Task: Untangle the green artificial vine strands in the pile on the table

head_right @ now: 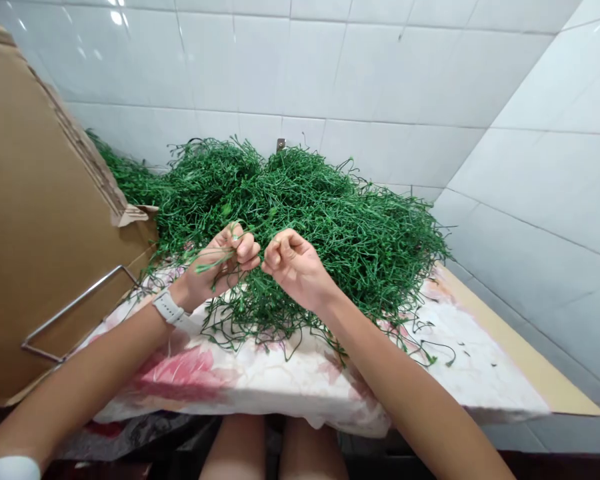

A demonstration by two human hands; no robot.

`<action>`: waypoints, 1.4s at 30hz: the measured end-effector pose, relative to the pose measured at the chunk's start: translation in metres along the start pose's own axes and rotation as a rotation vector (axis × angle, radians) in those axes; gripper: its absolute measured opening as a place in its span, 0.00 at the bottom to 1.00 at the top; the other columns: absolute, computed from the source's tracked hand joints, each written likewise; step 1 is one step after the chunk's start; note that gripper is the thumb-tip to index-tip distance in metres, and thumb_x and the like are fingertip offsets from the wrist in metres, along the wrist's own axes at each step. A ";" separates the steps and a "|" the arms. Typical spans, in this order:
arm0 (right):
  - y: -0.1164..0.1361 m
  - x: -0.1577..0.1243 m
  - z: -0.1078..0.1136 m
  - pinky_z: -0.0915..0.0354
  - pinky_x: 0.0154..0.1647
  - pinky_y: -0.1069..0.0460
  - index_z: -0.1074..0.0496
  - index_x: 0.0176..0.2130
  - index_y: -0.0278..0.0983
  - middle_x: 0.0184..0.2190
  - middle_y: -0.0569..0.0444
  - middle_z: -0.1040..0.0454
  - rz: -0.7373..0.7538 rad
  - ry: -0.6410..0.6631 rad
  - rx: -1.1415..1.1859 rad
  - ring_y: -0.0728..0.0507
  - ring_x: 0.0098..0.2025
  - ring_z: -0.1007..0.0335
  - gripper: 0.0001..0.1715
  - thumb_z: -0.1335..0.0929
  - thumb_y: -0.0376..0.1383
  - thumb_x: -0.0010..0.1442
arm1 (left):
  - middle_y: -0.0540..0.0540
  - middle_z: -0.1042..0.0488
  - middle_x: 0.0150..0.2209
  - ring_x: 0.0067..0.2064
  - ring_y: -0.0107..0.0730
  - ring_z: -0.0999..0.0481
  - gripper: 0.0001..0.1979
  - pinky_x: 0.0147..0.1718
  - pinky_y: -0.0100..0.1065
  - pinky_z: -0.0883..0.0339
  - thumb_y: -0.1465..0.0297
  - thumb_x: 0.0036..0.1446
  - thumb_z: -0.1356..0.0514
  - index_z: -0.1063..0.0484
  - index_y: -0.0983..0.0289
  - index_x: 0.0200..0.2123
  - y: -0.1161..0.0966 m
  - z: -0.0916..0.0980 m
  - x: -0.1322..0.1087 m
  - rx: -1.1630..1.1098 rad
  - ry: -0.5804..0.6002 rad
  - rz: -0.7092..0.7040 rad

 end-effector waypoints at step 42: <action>0.014 -0.001 -0.001 0.41 0.19 0.57 0.34 0.26 0.39 0.22 0.62 0.37 0.018 -0.037 -0.254 0.55 0.20 0.47 0.29 0.21 0.55 0.55 | 0.50 0.28 0.23 0.27 0.23 0.34 0.26 0.28 0.30 0.44 0.49 0.49 0.27 0.27 0.66 0.22 0.019 0.017 0.011 0.603 0.147 -0.063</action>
Point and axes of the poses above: each hand's wrist, its own x-axis towards the middle knuckle, its own z-axis out of the back of the hand, y = z × x, the point moved 4 cm from there along x, towards the middle knuckle
